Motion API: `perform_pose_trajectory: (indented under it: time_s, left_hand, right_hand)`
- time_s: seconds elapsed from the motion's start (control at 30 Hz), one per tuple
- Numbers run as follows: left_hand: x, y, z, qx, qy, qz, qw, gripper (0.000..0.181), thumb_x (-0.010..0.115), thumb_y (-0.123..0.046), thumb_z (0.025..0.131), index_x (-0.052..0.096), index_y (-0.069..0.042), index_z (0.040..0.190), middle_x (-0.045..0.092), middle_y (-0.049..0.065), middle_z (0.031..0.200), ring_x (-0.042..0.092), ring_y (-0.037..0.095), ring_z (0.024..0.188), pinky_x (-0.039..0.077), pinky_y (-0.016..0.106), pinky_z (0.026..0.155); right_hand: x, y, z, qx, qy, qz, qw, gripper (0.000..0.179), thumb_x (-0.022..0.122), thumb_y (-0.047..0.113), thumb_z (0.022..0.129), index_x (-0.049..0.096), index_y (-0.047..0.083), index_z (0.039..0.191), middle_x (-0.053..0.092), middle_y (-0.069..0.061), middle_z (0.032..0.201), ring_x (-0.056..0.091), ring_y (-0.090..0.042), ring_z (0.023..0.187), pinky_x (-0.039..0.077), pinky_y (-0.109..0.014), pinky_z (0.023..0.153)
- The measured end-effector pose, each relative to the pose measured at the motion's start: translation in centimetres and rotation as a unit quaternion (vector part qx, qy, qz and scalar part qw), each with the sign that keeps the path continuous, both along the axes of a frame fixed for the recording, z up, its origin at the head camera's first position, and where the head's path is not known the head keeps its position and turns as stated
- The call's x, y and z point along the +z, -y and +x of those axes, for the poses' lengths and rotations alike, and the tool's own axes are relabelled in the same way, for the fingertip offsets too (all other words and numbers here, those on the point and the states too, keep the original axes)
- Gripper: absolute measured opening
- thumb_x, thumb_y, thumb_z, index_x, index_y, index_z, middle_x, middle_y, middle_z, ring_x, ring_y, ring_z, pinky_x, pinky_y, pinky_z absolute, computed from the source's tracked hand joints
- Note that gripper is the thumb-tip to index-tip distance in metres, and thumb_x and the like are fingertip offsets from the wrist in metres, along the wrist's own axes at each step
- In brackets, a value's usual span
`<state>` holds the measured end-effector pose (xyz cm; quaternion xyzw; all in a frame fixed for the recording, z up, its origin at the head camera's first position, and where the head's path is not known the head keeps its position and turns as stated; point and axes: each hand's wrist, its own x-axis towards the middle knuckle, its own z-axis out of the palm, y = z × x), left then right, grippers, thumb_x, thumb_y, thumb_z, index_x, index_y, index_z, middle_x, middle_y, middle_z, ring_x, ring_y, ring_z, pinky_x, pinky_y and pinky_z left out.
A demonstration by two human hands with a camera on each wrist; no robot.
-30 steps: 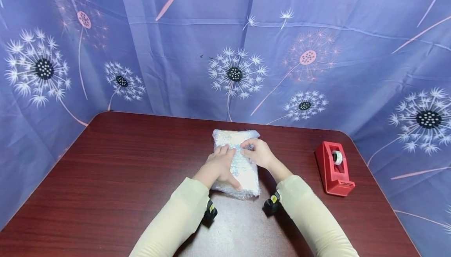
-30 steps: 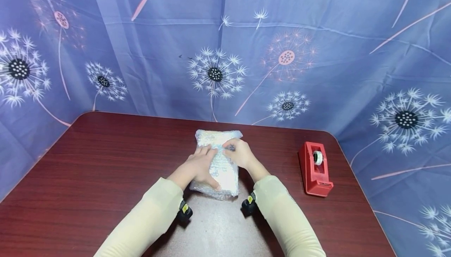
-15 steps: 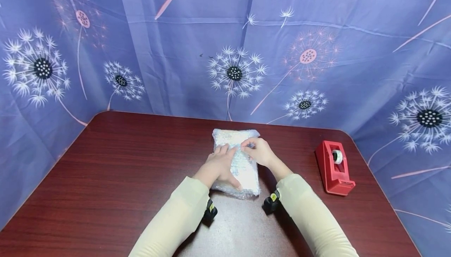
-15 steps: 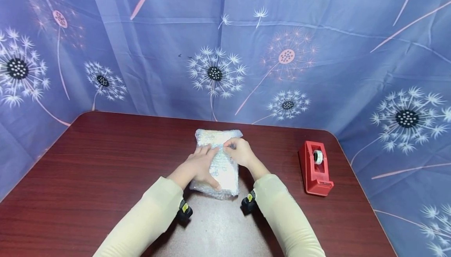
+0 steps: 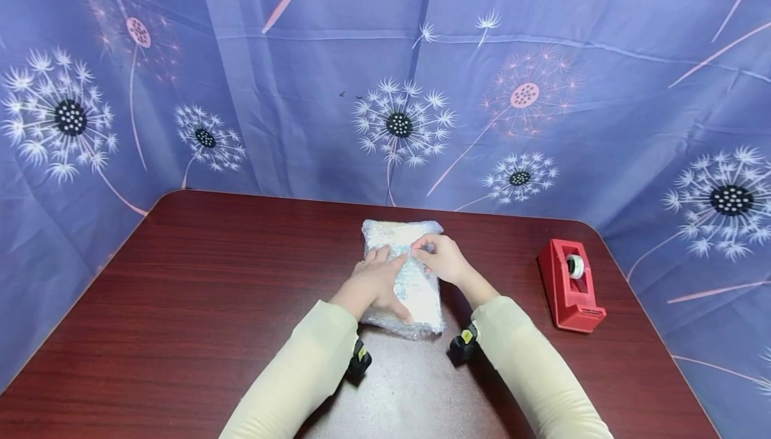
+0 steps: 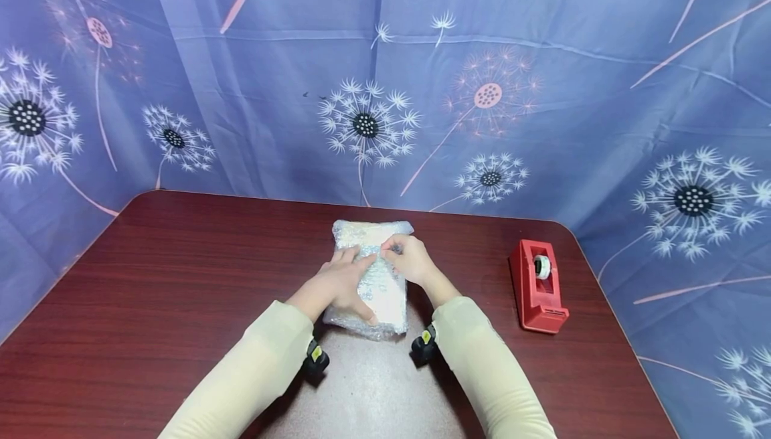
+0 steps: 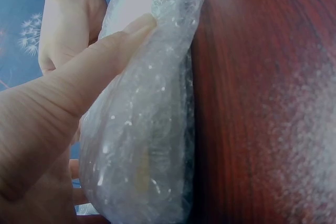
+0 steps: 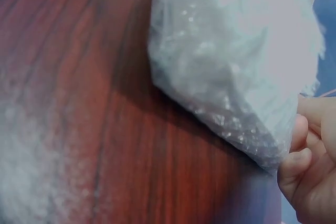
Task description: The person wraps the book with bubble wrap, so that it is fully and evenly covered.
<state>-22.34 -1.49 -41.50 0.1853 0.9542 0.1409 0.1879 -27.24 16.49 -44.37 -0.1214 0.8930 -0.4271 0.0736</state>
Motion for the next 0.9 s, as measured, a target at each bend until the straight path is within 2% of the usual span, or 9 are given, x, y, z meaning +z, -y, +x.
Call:
perform_pose_trajectory:
  time_s: [0.13, 0.43, 0.57, 0.63, 0.73, 0.9]
  left_hand:
    - [-0.1, 0.0, 0.0, 0.001, 0.001, -0.001, 1.0, 0.12, 0.083, -0.061, 0.056, 0.021, -0.025, 0.152, 0.009, 0.013, 0.159, 0.01, 0.032, 0.146, 0.026, 0.052, 0.113]
    - [0.0, 0.1, 0.1, -0.002, -0.007, -0.003, 1.0, 0.12, 0.083, -0.061, 0.055, 0.022, -0.024, 0.152, 0.01, 0.013, 0.159, 0.012, 0.033, 0.145, 0.027, 0.051, 0.113]
    - [0.1, 0.1, 0.1, 0.001, -0.011, -0.005, 0.9999, 0.121, 0.083, -0.062, 0.054, 0.021, -0.026, 0.152, 0.01, 0.014, 0.159, 0.013, 0.033, 0.145, 0.027, 0.051, 0.113]
    - [0.0, 0.1, 0.0, 0.001, -0.012, -0.004, 0.9999, 0.122, 0.083, -0.062, 0.054, 0.02, -0.027, 0.152, 0.01, 0.014, 0.159, 0.013, 0.034, 0.145, 0.027, 0.051, 0.113]
    - [0.0, 0.1, 0.0, -0.001, -0.013, -0.005, 0.9999, 0.122, 0.083, -0.062, 0.053, 0.02, -0.027, 0.152, 0.011, 0.014, 0.158, 0.013, 0.034, 0.145, 0.027, 0.052, 0.113]
    - [-0.1, 0.0, 0.1, -0.002, -0.012, -0.006, 0.9999, 0.12, 0.083, -0.061, 0.054, 0.024, -0.024, 0.151, 0.011, 0.014, 0.159, 0.013, 0.034, 0.145, 0.026, 0.052, 0.113]
  right_hand:
    - [0.0, 0.2, 0.0, -0.007, 0.009, 0.002, 0.9999, 0.013, 0.062, 0.016, 0.092, 0.067, 0.006, 0.099, 0.06, -0.005, 0.062, 0.052, -0.012, 0.046, 0.044, -0.025, 0.045]
    - [0.0, 0.6, -0.3, -0.02, -0.002, 0.027, 0.9994, 0.011, 0.062, 0.014, 0.091, 0.068, 0.006, 0.096, 0.065, -0.009, 0.073, 0.052, -0.012, 0.045, 0.047, -0.027, 0.045]
    - [0.1, 1.1, -0.3, -0.031, -0.015, 0.051, 0.9981, 0.009, 0.062, 0.014, 0.09, 0.064, 0.007, 0.096, 0.067, -0.012, 0.084, 0.05, -0.012, 0.05, 0.047, -0.025, 0.052]
    - [0.1, 1.4, -0.3, -0.037, -0.029, 0.068, 0.9966, 0.009, 0.063, 0.013, 0.088, 0.062, 0.008, 0.096, 0.067, -0.011, 0.094, 0.05, -0.012, 0.056, 0.047, -0.025, 0.058]
    - [0.0, 1.6, -0.3, -0.048, -0.05, 0.09, 0.9935, 0.009, 0.065, 0.012, 0.087, 0.06, 0.008, 0.093, 0.067, -0.01, 0.1, 0.049, -0.013, 0.062, 0.045, -0.026, 0.062]
    - [-0.1, 1.8, -0.2, -0.058, -0.081, 0.109, 0.989, 0.008, 0.064, 0.011, 0.088, 0.057, 0.007, 0.089, 0.063, -0.009, 0.08, 0.045, -0.012, 0.054, 0.042, -0.025, 0.054]
